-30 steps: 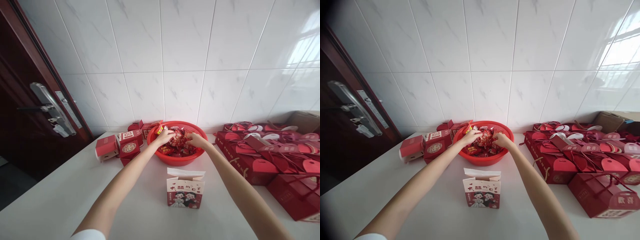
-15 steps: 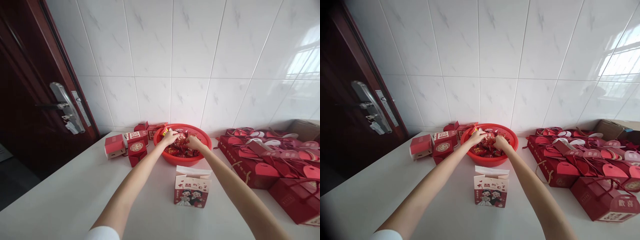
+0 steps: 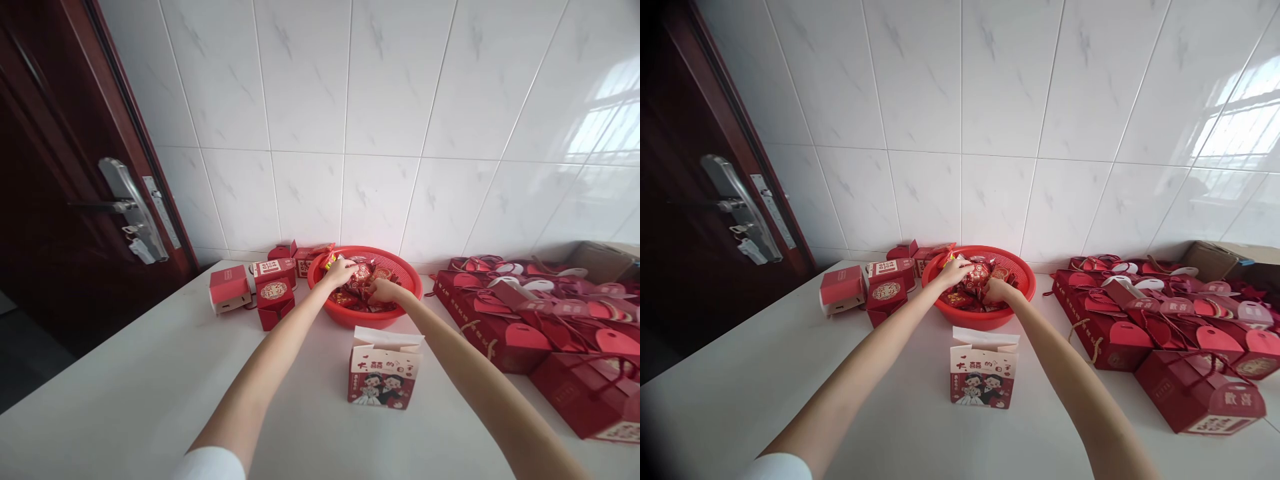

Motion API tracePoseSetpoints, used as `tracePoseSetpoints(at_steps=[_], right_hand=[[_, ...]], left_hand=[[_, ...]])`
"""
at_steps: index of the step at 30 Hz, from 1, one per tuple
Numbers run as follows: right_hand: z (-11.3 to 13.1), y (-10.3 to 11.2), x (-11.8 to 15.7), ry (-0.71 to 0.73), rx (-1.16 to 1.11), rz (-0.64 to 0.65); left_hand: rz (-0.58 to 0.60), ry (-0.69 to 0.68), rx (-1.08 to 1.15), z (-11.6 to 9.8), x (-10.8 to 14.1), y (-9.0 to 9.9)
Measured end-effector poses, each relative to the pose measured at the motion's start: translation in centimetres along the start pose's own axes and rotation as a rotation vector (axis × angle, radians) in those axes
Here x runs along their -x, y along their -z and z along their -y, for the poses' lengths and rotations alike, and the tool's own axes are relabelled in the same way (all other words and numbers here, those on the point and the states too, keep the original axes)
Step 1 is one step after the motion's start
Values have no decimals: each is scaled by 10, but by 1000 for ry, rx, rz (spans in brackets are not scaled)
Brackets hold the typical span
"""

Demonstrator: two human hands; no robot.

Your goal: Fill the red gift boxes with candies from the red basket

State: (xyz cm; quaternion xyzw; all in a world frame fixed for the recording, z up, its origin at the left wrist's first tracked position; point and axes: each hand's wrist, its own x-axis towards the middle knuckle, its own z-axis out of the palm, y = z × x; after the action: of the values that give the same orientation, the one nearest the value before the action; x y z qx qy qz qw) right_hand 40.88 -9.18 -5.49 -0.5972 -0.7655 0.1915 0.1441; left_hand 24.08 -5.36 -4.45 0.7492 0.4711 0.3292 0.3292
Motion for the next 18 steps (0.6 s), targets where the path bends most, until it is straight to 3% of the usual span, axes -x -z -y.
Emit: tracePoseSetpoints(at_steps=[5,12,14,18], right_hand=[[6,-1,1,-54,-25,90],[-5,20,17,23,-220,-22],[-10,27,26,49,-454,-118],[-10,29,40,64,-1213,-288]], left_hand=[[-8,-5,-3,0,1,0],[-53,-27,6,5,-2,0],[-56,-44,19,5,-3,1],[-44,-90,70,-1,-3,0]])
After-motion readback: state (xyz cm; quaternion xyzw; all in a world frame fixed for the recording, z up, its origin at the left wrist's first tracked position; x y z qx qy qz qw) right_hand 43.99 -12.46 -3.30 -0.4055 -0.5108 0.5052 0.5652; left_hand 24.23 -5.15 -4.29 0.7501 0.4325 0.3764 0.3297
